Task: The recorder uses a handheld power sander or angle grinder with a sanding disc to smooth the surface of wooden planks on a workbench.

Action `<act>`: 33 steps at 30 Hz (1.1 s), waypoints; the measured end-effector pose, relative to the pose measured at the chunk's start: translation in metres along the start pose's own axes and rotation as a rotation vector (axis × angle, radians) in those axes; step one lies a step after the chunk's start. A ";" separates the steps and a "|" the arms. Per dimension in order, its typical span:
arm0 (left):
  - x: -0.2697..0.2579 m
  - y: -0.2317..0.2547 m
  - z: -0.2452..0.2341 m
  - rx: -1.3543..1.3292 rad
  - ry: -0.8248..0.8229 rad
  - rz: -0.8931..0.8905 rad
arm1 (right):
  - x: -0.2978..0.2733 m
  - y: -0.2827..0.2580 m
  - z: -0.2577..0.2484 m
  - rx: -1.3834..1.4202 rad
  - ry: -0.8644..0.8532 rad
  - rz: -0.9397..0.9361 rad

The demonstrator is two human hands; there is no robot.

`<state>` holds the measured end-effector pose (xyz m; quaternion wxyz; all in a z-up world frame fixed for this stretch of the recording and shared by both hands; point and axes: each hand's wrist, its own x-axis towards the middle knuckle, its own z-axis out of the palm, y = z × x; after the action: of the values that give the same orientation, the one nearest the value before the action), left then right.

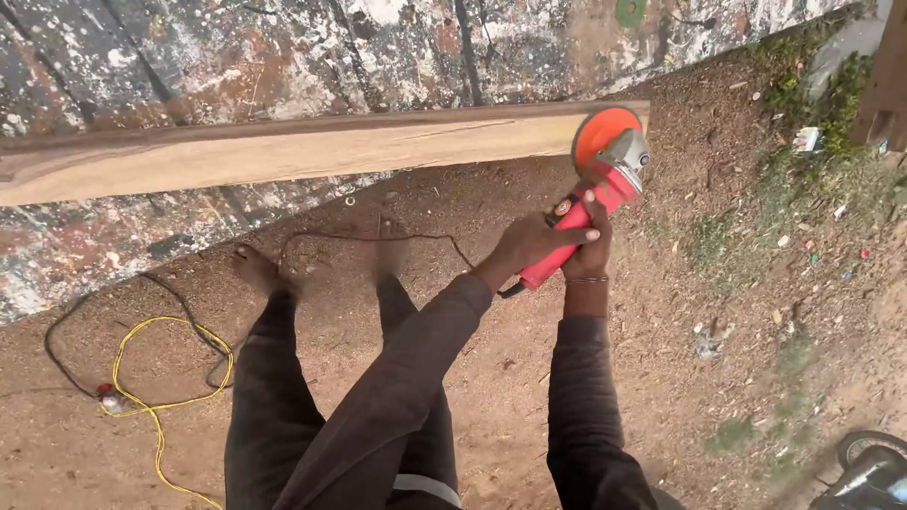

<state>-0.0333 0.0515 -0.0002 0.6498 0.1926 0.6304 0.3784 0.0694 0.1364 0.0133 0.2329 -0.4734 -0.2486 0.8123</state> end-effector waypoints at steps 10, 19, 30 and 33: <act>-0.144 -0.068 -0.107 -0.166 0.190 0.001 | -0.054 0.129 0.091 -0.086 -0.101 0.133; -0.295 -0.204 -0.297 -0.589 0.556 0.091 | -0.087 0.323 0.316 -0.391 -0.324 0.342; -0.440 -0.315 -0.466 -0.926 0.784 0.117 | -0.176 0.513 0.544 -0.673 -0.651 0.387; -0.450 -0.333 -0.485 -1.000 0.797 0.150 | -0.188 0.537 0.573 -0.686 -0.704 0.432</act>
<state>-0.3817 -0.6020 -0.0032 0.3490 -0.2452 0.5558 0.7135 -0.4314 -0.4965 0.0461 -0.2051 -0.2616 -0.4598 0.8234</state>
